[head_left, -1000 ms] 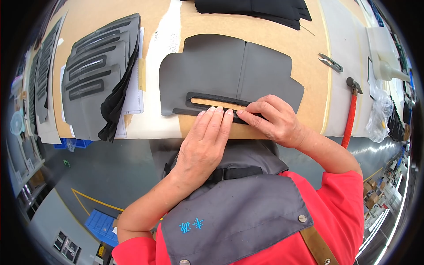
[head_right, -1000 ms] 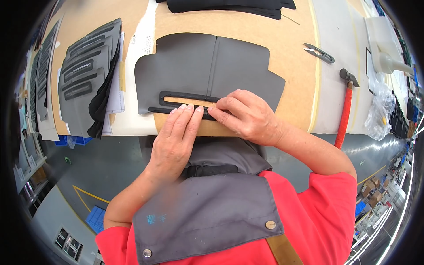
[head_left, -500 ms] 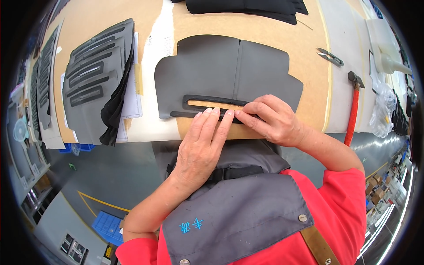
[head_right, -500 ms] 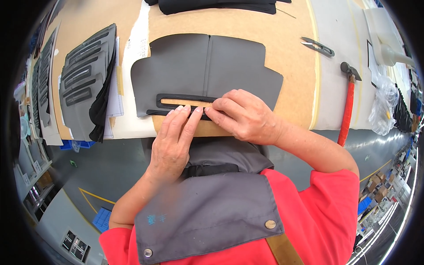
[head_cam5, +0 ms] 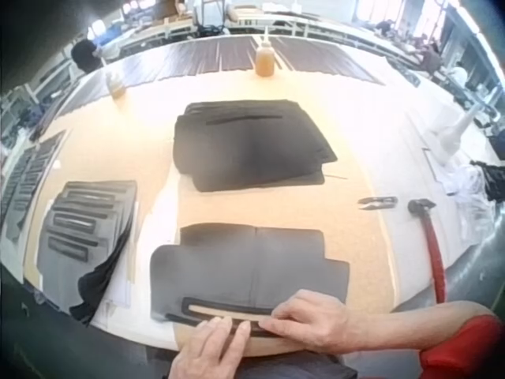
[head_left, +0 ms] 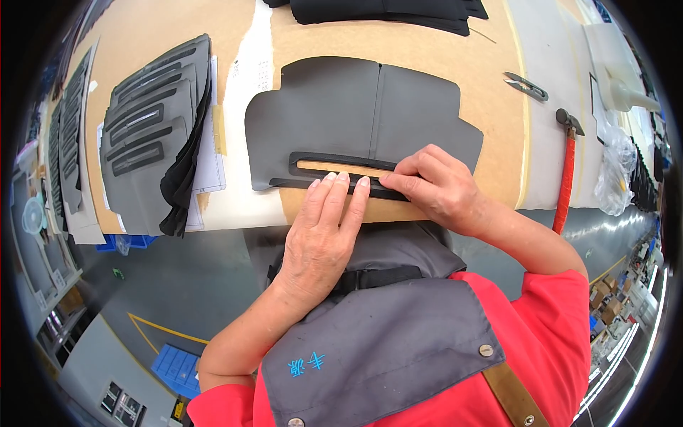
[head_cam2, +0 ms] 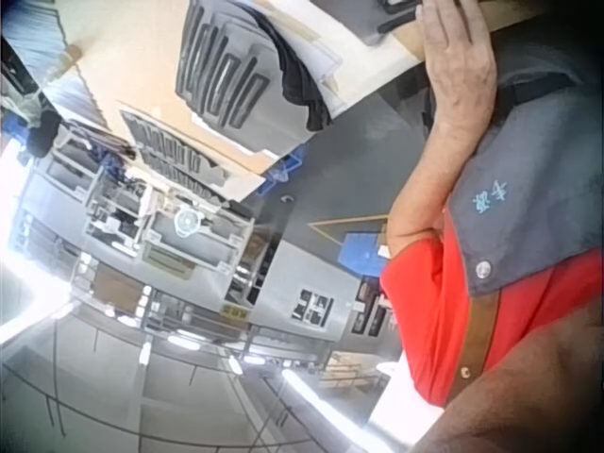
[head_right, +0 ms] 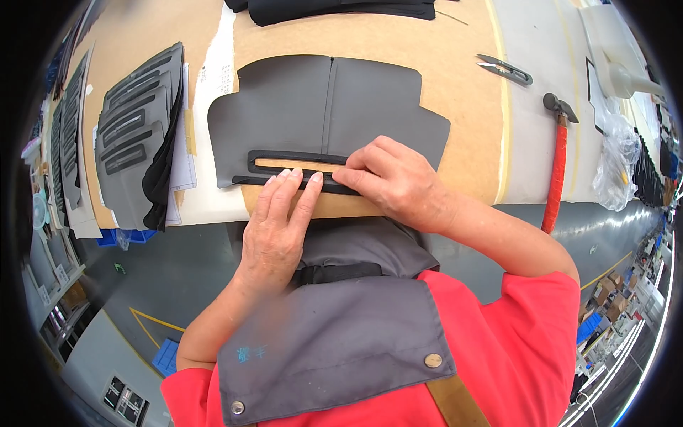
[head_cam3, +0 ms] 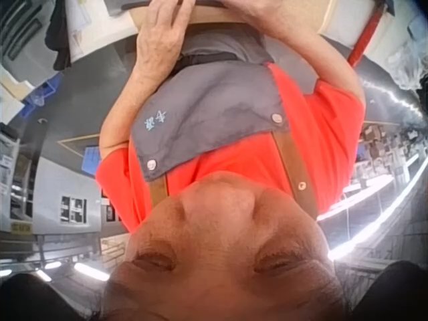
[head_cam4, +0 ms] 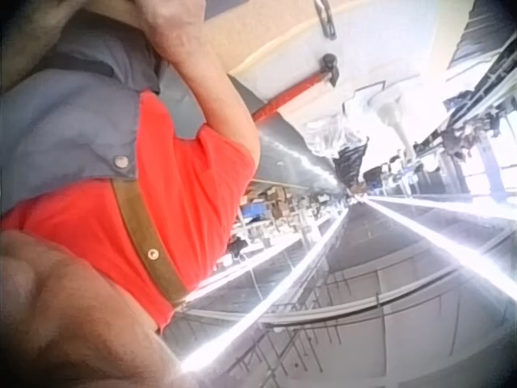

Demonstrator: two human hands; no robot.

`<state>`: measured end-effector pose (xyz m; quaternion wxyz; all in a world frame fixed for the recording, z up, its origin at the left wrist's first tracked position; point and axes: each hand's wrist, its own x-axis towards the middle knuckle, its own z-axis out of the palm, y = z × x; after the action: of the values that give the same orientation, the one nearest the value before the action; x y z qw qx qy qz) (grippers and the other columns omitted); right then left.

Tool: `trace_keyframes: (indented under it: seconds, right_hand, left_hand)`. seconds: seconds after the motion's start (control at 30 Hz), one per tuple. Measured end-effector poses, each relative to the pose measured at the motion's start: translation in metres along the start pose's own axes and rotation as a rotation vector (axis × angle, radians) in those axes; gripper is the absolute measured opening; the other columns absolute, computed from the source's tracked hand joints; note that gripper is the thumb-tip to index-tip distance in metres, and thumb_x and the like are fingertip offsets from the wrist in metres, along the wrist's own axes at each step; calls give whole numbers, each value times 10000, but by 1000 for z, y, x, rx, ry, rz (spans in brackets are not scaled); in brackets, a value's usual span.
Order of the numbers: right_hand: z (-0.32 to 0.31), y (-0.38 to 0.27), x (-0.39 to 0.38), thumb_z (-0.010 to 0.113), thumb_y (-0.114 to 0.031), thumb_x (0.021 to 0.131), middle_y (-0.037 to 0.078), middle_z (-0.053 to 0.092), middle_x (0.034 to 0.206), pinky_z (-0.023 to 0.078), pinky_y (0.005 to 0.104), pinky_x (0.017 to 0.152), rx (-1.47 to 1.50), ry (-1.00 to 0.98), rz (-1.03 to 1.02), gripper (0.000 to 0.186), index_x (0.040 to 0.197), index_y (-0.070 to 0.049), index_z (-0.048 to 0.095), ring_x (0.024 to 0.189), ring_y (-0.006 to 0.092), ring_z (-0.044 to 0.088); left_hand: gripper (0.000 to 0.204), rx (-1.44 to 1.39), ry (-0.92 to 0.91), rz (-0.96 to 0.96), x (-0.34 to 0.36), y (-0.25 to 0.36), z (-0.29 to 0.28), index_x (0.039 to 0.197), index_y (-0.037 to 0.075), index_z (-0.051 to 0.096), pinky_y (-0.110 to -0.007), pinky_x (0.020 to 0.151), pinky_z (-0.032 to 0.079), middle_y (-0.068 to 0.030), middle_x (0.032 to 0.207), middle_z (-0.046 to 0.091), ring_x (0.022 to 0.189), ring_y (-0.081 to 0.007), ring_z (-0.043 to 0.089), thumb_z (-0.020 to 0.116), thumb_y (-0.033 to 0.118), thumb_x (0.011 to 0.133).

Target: Applying adhesive and fitting a zipper or trim piece into a slot on a leather panel, then using a hammer to secure it.

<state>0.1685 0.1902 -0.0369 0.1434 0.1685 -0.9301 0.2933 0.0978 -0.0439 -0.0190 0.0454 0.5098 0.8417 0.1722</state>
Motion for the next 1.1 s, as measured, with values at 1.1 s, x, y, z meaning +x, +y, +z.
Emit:
trace_keyframes:
  seconds: [1.1]
  right_hand:
    - [0,5,-10,673,-66,737,74,610,947,524,347,731,-46,26,-47,292,1023,-14,689,821,233,593]
  left_hand:
    - [664,167,34,-11,2,5,6,1402,183,598,-428,1025,518,-157,1338,500,1248,-344,524,640,-56,784]
